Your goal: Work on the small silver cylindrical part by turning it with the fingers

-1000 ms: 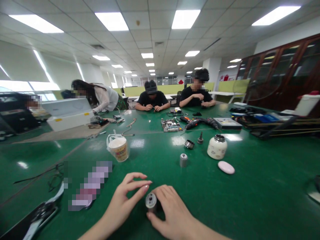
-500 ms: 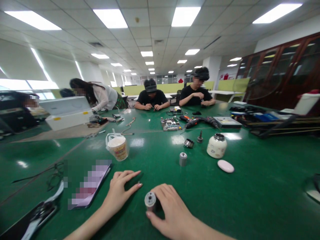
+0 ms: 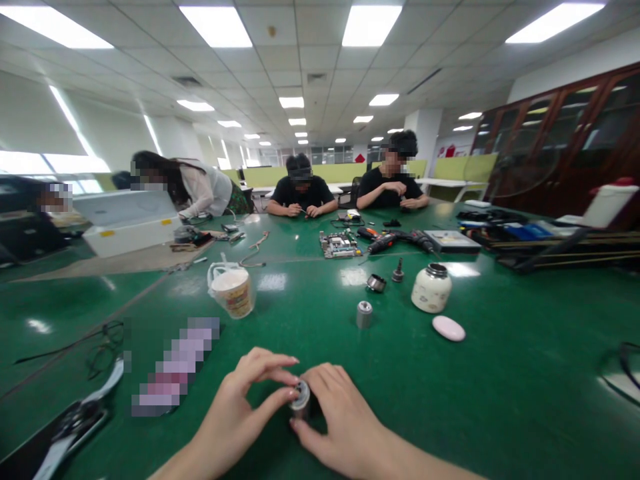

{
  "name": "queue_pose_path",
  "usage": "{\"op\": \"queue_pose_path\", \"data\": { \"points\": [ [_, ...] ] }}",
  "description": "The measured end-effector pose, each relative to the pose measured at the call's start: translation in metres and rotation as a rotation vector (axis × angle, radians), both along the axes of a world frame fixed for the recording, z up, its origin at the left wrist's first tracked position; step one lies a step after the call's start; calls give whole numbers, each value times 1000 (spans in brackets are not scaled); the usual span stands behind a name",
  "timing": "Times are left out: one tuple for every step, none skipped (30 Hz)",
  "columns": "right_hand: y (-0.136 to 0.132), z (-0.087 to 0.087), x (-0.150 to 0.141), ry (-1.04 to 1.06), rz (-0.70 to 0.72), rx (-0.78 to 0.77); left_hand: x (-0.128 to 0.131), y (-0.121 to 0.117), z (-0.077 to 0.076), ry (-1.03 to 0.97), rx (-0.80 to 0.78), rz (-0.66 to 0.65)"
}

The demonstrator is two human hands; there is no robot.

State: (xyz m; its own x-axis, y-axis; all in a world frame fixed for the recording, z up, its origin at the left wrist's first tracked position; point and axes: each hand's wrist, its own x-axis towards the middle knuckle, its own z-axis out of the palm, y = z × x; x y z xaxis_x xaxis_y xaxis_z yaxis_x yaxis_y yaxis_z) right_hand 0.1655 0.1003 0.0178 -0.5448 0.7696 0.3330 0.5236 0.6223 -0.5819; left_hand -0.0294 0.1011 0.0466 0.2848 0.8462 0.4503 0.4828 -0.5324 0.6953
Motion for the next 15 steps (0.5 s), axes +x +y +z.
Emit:
{"op": "queue_pose_path", "data": {
  "points": [
    [0,0,0,4,0,0,1,-1,0,9,-9,-6],
    [0,0,-1,7,0,-1,2,-2,0,19,-17,-11],
    [0,-1,-1,9,0,-3,2,-3,-1,31,-21,-19],
    [0,-1,-1,11,0,-5,1,-3,-1,39,-25,-33],
    [0,-2,-1,15,0,-7,1,-4,-1,43,-29,-54],
    [-1,-2,-1,23,2,-10,0,-5,-2,39,-34,-80],
    [-1,-3,0,39,7,-15,-1,-6,-3,28,-38,-107],
    [-1,-4,2,68,12,-20,-2,-7,-5,16,-41,-127],
    [-1,-4,4,114,11,-24,-2,-8,-8,6,-46,-135],
    [-2,-4,6,171,6,-28,-3,-8,-13,0,-53,-129],
    [-2,-4,7,235,-3,-31,-3,-8,-19,-1,-62,-111],
    [-2,-3,9,300,-15,-34,-3,-8,-25,-1,-75,-83],
    [-2,-2,10,354,-21,-41,-2,-7,-32,-3,-90,-55],
    [-2,-1,10,397,-18,-53,-2,-6,-38,-7,-104,-32],
    [-3,1,10,425,-5,-70,-2,-5,-43,-11,-113,-14]
  ]
}}
